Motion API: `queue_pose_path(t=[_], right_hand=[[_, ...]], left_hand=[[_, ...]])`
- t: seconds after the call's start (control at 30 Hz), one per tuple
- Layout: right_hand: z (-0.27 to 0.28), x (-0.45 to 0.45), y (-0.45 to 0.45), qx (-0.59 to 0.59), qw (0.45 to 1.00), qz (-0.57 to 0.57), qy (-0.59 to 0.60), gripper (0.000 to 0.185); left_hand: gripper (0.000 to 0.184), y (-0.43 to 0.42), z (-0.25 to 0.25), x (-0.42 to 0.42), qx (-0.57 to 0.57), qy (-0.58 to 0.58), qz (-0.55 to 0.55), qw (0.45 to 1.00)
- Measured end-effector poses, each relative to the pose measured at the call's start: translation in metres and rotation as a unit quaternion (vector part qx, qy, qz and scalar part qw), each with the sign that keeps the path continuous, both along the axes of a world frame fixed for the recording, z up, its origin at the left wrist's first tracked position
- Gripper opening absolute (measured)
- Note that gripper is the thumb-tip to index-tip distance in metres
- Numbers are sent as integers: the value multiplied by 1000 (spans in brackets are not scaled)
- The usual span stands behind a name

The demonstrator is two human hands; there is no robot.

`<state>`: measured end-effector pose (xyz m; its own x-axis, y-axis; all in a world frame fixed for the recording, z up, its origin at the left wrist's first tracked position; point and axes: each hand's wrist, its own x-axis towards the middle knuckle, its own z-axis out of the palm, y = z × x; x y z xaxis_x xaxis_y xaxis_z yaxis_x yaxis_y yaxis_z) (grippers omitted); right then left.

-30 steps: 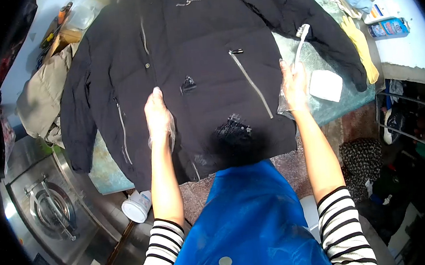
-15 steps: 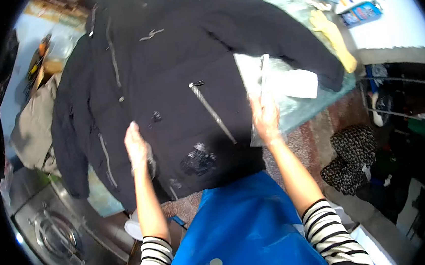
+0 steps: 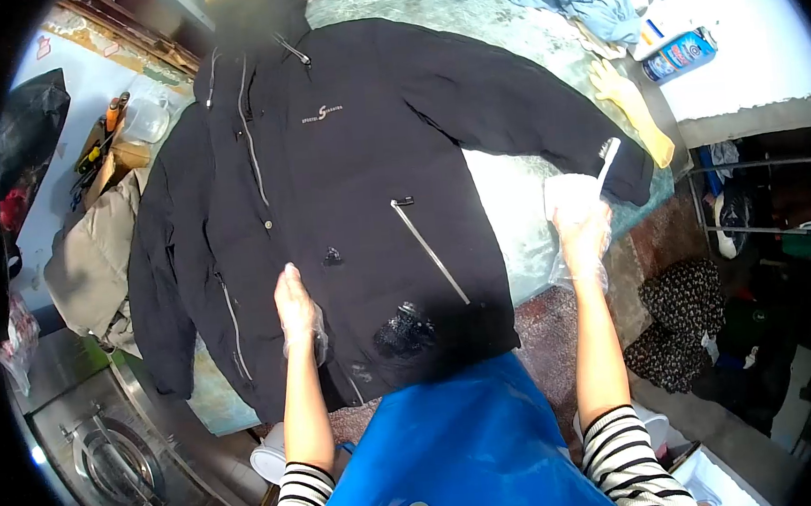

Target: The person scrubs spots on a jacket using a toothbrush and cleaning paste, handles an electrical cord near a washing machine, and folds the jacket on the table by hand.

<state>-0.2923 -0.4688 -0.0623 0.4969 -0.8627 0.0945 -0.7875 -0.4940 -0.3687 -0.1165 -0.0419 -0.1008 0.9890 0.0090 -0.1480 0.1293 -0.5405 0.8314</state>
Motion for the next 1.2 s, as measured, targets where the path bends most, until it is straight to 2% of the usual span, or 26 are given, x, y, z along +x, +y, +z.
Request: queue_pose_path(t=[0.1,0.2,0.33,0.4,0.43,0.5,0.53,0.6,0.63,0.73,0.8,0.87,0.9,1.0,1.07,1.1,1.17,1.2], right_hand=[[28,3,11,46,999,4,-21,64],[84,19,17,101,995,10,-24,64],[115,46,-25,84,993,66,-45,66],[124,78,-57,34,991,116,-65,67],[103,92,-89,-24,976,180,-124,67],[113,133,-113,-58,982,174,-39,65],[96,149,-143,-94,971,207,-72,62],[74,183,-179,-103,976,192,-12,62],[70,196,-190,-72,975,208,-21,63],[30,226,-237,-36,963,264,-32,64],[10,236,-253,-66,953,294,-42,67],[-7,239,-269,-65,942,324,-57,66],[7,240,-253,-85,967,242,-2,62],[29,227,-211,-225,915,289,-169,54],[55,211,-160,-150,913,315,-214,50],[65,202,-131,-107,923,311,-200,47],[62,184,-78,42,923,285,-253,38],[43,175,-52,148,899,262,-318,34]], left_hand=[[42,1,1,1,-13,26,0,1000],[43,1,4,1,-10,32,-4,999],[42,-3,7,0,-17,18,8,1000],[41,-3,2,-3,-30,1,23,999],[41,-7,5,-5,-18,0,34,999],[41,-14,15,-7,10,-4,56,998],[41,-15,10,-9,0,-13,61,998],[42,-12,-4,-12,-16,-35,76,996],[43,-21,22,-10,12,51,91,994],[45,-28,39,-7,63,93,111,987],[47,-27,34,-10,83,72,135,985],[47,-24,44,1,68,63,101,991],[47,-28,48,10,46,39,99,993],[43,-28,48,39,-74,45,117,989],[39,-29,43,63,-143,62,142,978],[39,-31,39,78,-122,44,130,983],[40,-39,39,108,-45,3,71,996],[41,-45,48,121,14,-20,25,999]])
